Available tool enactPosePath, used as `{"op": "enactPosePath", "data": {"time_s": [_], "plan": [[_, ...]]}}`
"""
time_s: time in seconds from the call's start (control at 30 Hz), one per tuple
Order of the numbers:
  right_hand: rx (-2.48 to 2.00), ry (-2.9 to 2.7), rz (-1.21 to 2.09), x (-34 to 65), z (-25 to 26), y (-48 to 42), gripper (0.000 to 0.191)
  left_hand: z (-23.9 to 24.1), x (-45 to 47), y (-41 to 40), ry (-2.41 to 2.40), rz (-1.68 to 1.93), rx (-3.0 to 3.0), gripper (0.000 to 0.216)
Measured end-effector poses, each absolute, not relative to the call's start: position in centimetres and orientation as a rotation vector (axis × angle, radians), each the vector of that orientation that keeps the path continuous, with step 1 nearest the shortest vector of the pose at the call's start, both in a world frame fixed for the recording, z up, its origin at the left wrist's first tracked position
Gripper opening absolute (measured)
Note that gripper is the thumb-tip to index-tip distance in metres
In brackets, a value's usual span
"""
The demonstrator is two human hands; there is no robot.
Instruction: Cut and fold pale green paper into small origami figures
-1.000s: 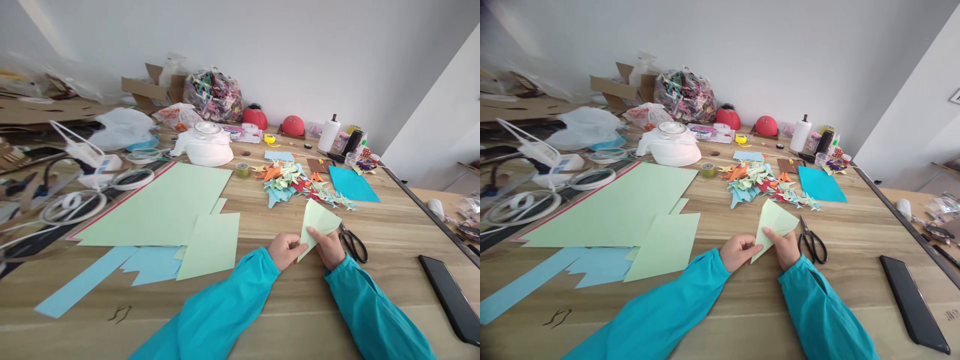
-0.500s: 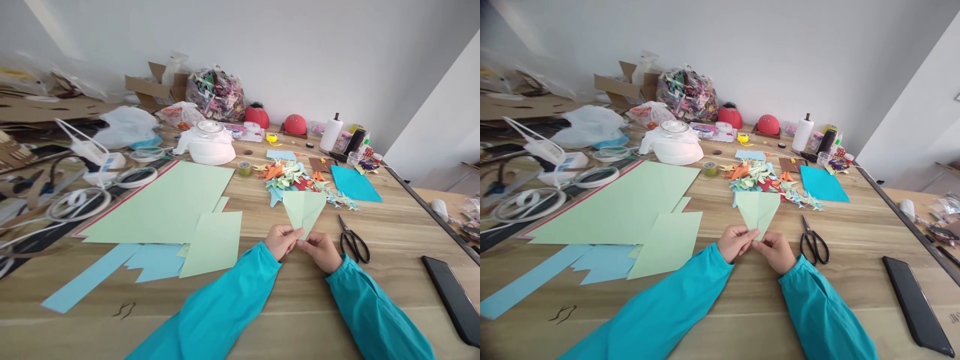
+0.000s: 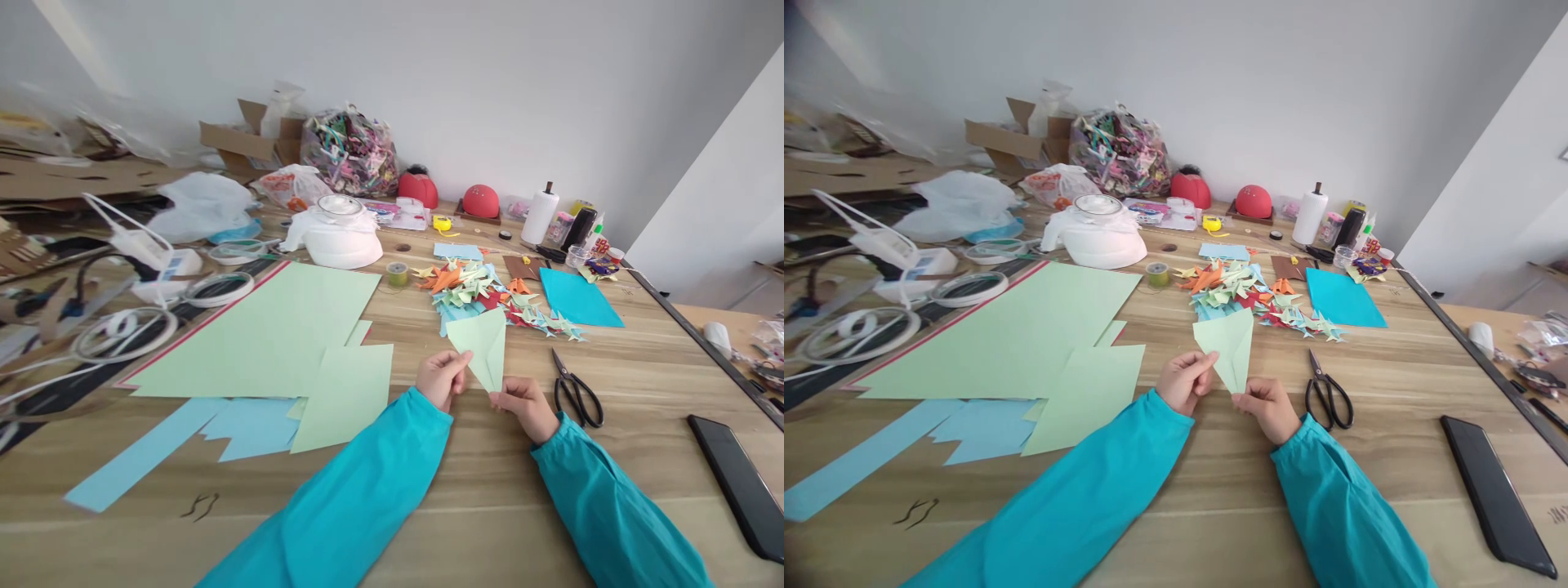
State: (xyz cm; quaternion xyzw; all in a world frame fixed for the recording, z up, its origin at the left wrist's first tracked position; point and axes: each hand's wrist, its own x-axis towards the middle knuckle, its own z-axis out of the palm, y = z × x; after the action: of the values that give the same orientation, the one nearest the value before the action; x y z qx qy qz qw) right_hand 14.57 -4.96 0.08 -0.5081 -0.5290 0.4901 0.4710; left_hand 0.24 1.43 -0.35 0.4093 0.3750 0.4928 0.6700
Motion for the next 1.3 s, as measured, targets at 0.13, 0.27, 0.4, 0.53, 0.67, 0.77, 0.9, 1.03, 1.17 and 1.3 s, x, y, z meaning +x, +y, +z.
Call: {"op": "enactPosePath", "data": {"time_s": [0.13,0.27,0.4,0.53,0.67,0.77,0.9,1.03,1.17,1.3], "plan": [[-1.245,-1.215,1.263,15.0,-0.2,-4.9,0.022,-0.3,0.1,1.7,0.829,1.112,0.822,0.044],[-1.215,-1.166,1.289,15.2,-0.6,-4.8,0.021,-0.2,0.0,1.5,0.822,1.096,0.802,0.042],[-1.219,-1.163,1.296,15.2,-0.4,-4.9,0.025,-0.1,0.1,1.7,0.809,1.093,0.761,0.04],[-1.24,-1.246,1.274,14.9,0.1,-5.0,0.031,-0.1,0.3,1.8,0.831,1.136,0.677,0.046],[-1.247,-1.413,1.197,14.6,0.2,-5.1,0.036,-0.1,0.4,1.1,0.858,0.98,1.012,0.044],[-1.25,-1.543,1.133,14.4,0.0,-5.1,0.036,0.0,0.5,0.4,0.818,0.814,1.241,0.037],[-1.293,-1.594,1.091,14.4,-0.1,-5.0,0.04,-0.1,0.5,0.1,0.846,0.844,1.237,0.039],[-1.307,-1.594,1.109,14.5,0.1,-5.0,0.043,-0.6,0.5,0.5,0.923,0.879,1.196,0.047],[-1.285,-1.555,1.179,14.6,0.3,-5.1,0.044,-0.9,0.6,0.7,0.929,0.943,1.082,0.057],[-1.269,-1.522,1.211,14.7,0.3,-5.1,0.042,-0.5,0.7,1.0,0.919,1.026,0.926,0.063]]}}
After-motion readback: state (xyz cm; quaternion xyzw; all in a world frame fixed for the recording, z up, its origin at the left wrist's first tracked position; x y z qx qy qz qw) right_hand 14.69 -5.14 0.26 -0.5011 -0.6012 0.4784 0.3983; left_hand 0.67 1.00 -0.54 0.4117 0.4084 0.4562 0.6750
